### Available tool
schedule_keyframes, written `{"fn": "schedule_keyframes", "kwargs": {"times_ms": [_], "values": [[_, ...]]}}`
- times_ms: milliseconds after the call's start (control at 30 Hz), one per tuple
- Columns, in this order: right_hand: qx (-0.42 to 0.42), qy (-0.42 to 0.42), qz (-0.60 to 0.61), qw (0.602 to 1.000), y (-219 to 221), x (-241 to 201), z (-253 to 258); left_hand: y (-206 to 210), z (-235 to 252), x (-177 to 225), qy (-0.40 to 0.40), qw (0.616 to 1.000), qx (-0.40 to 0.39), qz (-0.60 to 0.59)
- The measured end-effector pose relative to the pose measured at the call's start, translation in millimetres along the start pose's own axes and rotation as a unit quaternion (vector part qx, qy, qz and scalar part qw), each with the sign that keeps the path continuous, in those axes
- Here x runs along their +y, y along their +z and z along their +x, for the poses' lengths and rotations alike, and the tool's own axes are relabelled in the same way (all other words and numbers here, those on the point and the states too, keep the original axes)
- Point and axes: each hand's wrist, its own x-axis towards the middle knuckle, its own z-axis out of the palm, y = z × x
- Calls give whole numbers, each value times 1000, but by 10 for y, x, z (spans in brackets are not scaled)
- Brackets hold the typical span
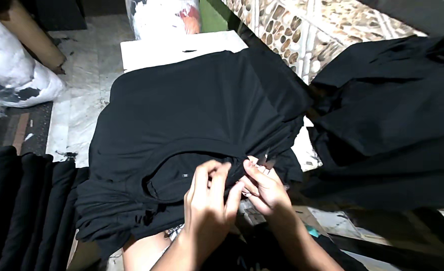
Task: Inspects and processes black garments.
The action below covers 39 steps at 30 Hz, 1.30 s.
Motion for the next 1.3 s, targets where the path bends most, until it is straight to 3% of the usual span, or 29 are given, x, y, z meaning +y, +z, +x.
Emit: {"fn": "schedule_keyframes", "kwargs": {"times_ms": [100, 233, 333, 467, 567, 667, 767, 867, 967, 1033, 1100, 1233, 1300], "values": [[7, -22, -55, 998, -29, 9, -18, 97, 22, -85, -37, 997, -71, 5], [-46, -43, -59, 996, -115, 30, -4, 3, -51, -74, -7, 997, -50, -56], [-62, -59, -44, 995, -125, 79, 15, -63, -15, -70, -48, 992, -24, -113], [-47, -93, -97, 990, -107, 97, 22, -15, 91, -124, -133, 981, -105, -96], [-27, -132, -132, 982, -108, 112, -10, 44, 77, -135, -130, 984, -71, -103], [-26, -149, -127, 980, -105, 141, -14, 57, 22, -162, -169, 965, -33, -197], [-37, -150, -127, 980, -122, 172, 6, 2, 46, -166, -202, 956, -70, -199], [-42, -145, -137, 979, -148, 165, 27, 53, 54, -144, -170, 972, -102, -129], [-34, -183, -199, 962, -133, 137, 16, 106, 5, -177, -148, 973, -59, -165], [-25, -227, -274, 934, -95, 122, -38, 84, -22, -167, -171, 963, -52, -200], [-10, -274, -386, 881, -102, 114, -98, 26, -22, -165, -197, 953, -68, -218], [18, -380, -629, 678, -191, -20, -219, 37, -39, -123, -172, 972, -72, -142], [8, -383, -692, 612, -161, -151, -279, 156, -91, -58, -122, 992, -27, -29]]}}
